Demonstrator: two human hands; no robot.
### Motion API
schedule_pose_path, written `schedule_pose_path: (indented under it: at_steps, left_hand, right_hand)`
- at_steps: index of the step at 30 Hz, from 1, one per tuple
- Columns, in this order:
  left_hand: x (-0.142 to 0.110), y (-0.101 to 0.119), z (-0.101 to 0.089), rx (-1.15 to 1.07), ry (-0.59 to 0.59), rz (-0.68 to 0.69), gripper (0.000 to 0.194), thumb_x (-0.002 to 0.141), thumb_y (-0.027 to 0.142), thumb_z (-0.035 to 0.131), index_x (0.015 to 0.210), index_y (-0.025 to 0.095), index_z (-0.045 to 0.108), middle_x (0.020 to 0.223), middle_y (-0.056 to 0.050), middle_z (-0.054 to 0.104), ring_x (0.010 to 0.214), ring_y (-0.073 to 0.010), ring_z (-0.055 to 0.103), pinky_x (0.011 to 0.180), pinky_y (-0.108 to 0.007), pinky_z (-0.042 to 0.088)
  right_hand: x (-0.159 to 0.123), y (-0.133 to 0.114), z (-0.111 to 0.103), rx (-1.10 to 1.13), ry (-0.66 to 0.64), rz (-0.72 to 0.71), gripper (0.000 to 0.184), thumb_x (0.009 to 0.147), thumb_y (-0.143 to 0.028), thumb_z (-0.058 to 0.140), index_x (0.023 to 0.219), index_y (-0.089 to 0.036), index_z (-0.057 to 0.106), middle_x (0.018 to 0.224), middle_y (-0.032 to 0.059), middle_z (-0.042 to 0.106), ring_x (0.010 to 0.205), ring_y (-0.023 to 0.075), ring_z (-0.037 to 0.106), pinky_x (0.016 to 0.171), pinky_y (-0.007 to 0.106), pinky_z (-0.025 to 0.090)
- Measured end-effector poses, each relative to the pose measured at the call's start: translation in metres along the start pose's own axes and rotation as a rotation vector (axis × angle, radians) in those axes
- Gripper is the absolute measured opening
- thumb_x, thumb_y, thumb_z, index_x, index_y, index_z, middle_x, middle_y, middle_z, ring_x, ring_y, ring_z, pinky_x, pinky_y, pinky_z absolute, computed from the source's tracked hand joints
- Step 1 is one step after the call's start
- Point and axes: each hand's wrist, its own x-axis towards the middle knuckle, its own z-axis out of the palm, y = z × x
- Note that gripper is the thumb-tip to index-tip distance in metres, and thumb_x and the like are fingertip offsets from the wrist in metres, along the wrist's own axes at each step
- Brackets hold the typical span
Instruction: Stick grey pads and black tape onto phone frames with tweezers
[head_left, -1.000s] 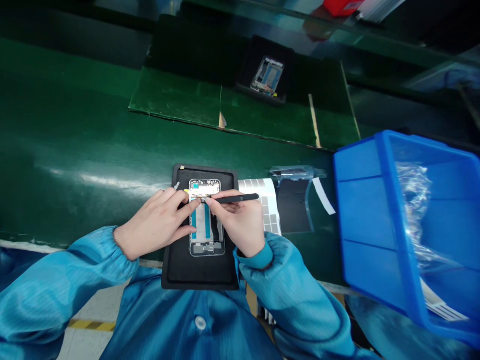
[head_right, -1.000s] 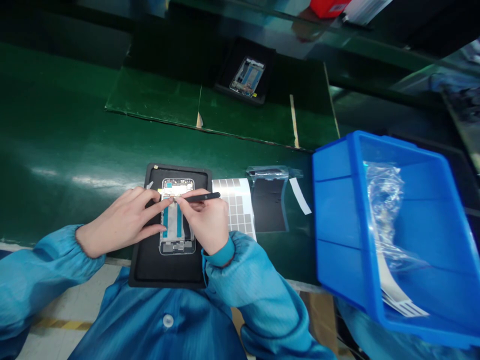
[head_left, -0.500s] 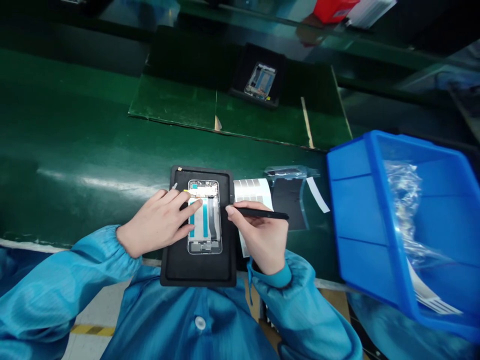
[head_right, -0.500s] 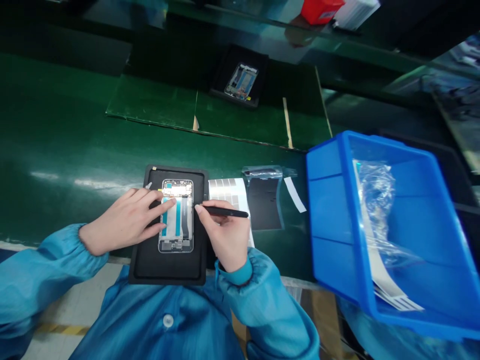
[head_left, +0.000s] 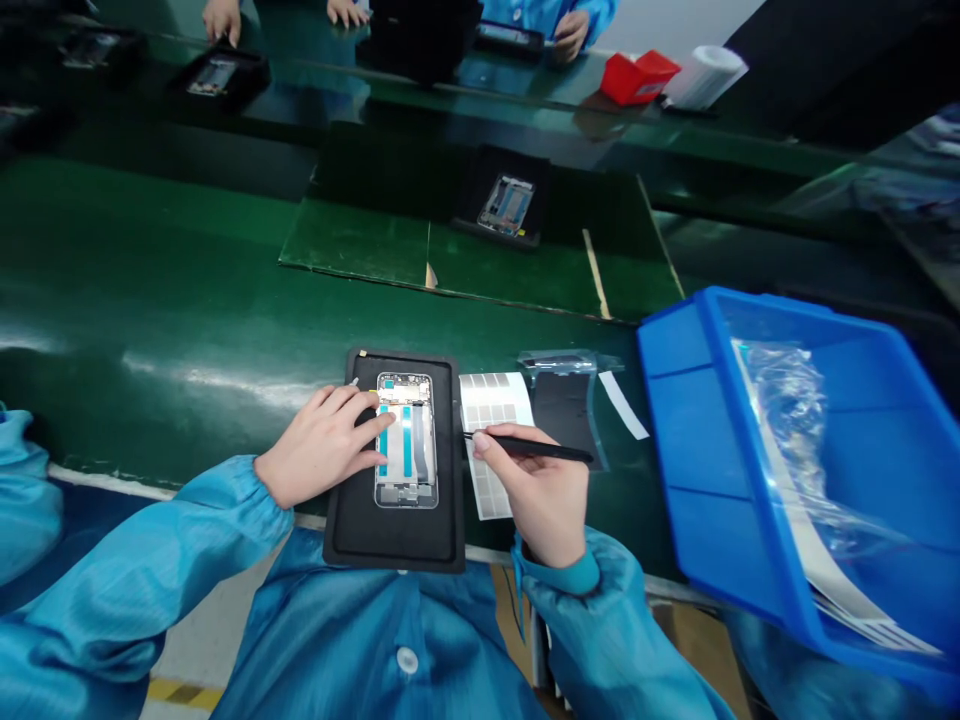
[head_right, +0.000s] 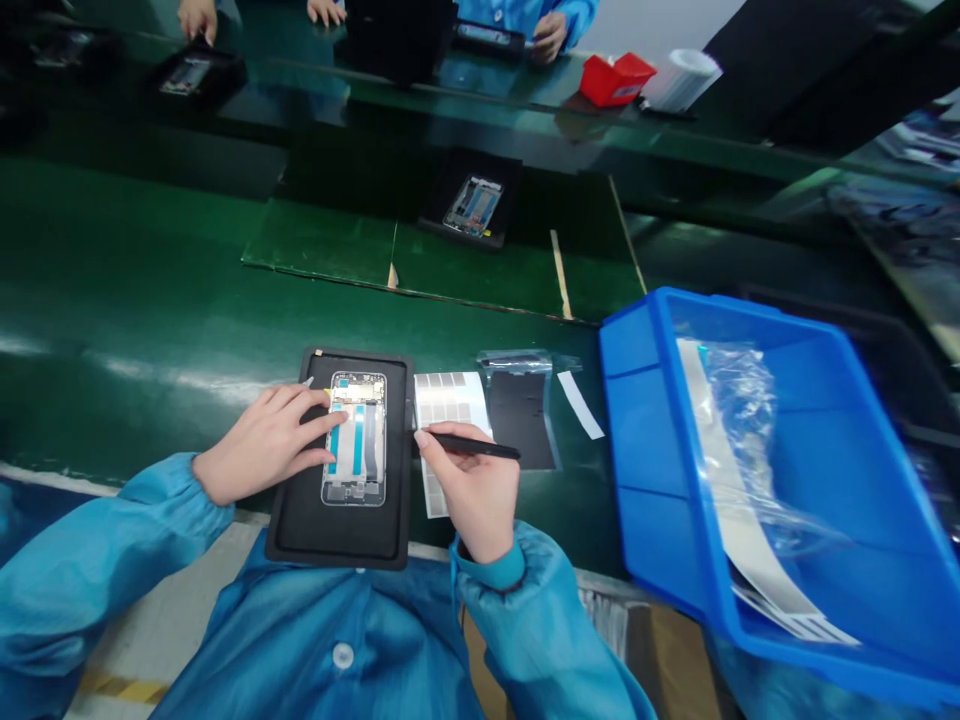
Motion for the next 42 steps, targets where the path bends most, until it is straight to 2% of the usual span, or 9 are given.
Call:
schedule_pose_path:
  at_steps: [5, 8, 12, 14, 16, 19, 23, 28, 42]
  left_hand:
    - [-0.007, 0.001, -0.006, 0.016, -0.003, -0.009, 0.05, 0.092, 0.048, 0.062, 0.134, 0.02, 0.058, 0.13, -0.011, 0.059, 0.119, -0.0313, 0.051, 0.101, -0.046, 0.042]
    - [0.013, 0.009, -0.019, -0.002, -0.02, -0.008, 0.043, 0.089, 0.048, 0.066, 0.122, 0.019, 0.065, 0.123, -0.011, 0.061, 0.115, -0.0323, 0.052, 0.096, -0.046, 0.044]
    - [0.097, 0.041, -0.023, -0.199, 0.0, -0.013, 0.029, 0.096, 0.044, 0.057, 0.109, 0.021, 0.068, 0.112, -0.008, 0.065, 0.104, -0.0265, 0.058, 0.089, -0.041, 0.046]
    - [0.152, 0.06, -0.012, -0.316, 0.027, -0.078, 0.029, 0.092, 0.037, 0.064, 0.114, 0.019, 0.065, 0.117, -0.008, 0.064, 0.111, -0.0266, 0.057, 0.095, -0.04, 0.045]
    - [0.198, 0.076, 0.004, -0.345, 0.033, -0.088, 0.042, 0.086, 0.036, 0.072, 0.121, 0.017, 0.061, 0.125, -0.011, 0.061, 0.115, -0.0279, 0.056, 0.097, -0.039, 0.045]
    - [0.235, 0.088, 0.027, -0.373, 0.03, -0.085, 0.044, 0.081, 0.03, 0.077, 0.12, 0.017, 0.061, 0.12, -0.011, 0.063, 0.111, -0.0276, 0.059, 0.094, -0.038, 0.046]
    - [0.239, 0.088, 0.036, -0.45, 0.057, -0.076, 0.025, 0.085, 0.02, 0.072, 0.109, 0.02, 0.064, 0.103, -0.005, 0.07, 0.099, -0.0225, 0.065, 0.087, -0.032, 0.048]
    - [0.226, 0.086, 0.028, -0.553, 0.12, -0.12, 0.015, 0.092, 0.027, 0.065, 0.106, 0.023, 0.069, 0.096, -0.002, 0.076, 0.091, -0.0192, 0.071, 0.082, -0.029, 0.051]
    - [0.218, 0.087, 0.028, -0.589, 0.14, -0.147, 0.017, 0.094, 0.032, 0.063, 0.1, 0.022, 0.075, 0.094, -0.003, 0.079, 0.089, -0.0197, 0.074, 0.079, -0.027, 0.051]
  right_hand:
    - [-0.004, -0.002, -0.011, 0.037, -0.03, -0.036, 0.017, 0.072, -0.03, 0.086, 0.081, -0.021, 0.076, 0.082, 0.0048, 0.076, 0.076, 0.0218, 0.074, 0.075, 0.036, 0.063]
    - [-0.002, 0.008, -0.029, 0.05, 0.011, -0.059, 0.019, 0.072, -0.031, 0.086, 0.084, -0.021, 0.076, 0.082, 0.0057, 0.077, 0.075, 0.0221, 0.074, 0.074, 0.038, 0.062]
    - [0.017, 0.028, -0.061, 0.119, 0.216, -0.126, 0.024, 0.071, -0.032, 0.087, 0.089, -0.021, 0.075, 0.083, 0.0048, 0.078, 0.071, 0.0208, 0.073, 0.074, 0.04, 0.061]
    - [0.03, 0.037, -0.075, 0.152, 0.301, -0.178, 0.024, 0.071, -0.032, 0.086, 0.089, -0.021, 0.075, 0.084, 0.0044, 0.078, 0.069, 0.0196, 0.073, 0.074, 0.039, 0.061]
    - [0.043, 0.042, -0.085, 0.161, 0.348, -0.225, 0.023, 0.071, -0.032, 0.086, 0.089, -0.021, 0.075, 0.086, 0.0047, 0.078, 0.072, 0.0195, 0.073, 0.076, 0.039, 0.061]
    - [0.06, 0.043, -0.094, 0.16, 0.378, -0.257, 0.024, 0.071, -0.033, 0.086, 0.089, -0.021, 0.075, 0.087, 0.0051, 0.078, 0.077, 0.0212, 0.074, 0.079, 0.04, 0.061]
    - [0.079, 0.033, -0.094, 0.146, 0.345, -0.273, 0.024, 0.071, -0.036, 0.084, 0.088, -0.021, 0.074, 0.089, 0.0057, 0.078, 0.082, 0.0227, 0.074, 0.081, 0.041, 0.061]
    - [0.094, 0.023, -0.088, 0.178, 0.223, -0.354, 0.019, 0.074, -0.033, 0.083, 0.087, -0.022, 0.074, 0.091, 0.0048, 0.077, 0.087, 0.0222, 0.074, 0.085, 0.04, 0.061]
    - [0.097, 0.023, -0.088, 0.049, 0.157, -0.446, 0.012, 0.078, -0.025, 0.081, 0.089, -0.024, 0.077, 0.09, 0.0022, 0.08, 0.087, 0.0206, 0.076, 0.089, 0.039, 0.061]
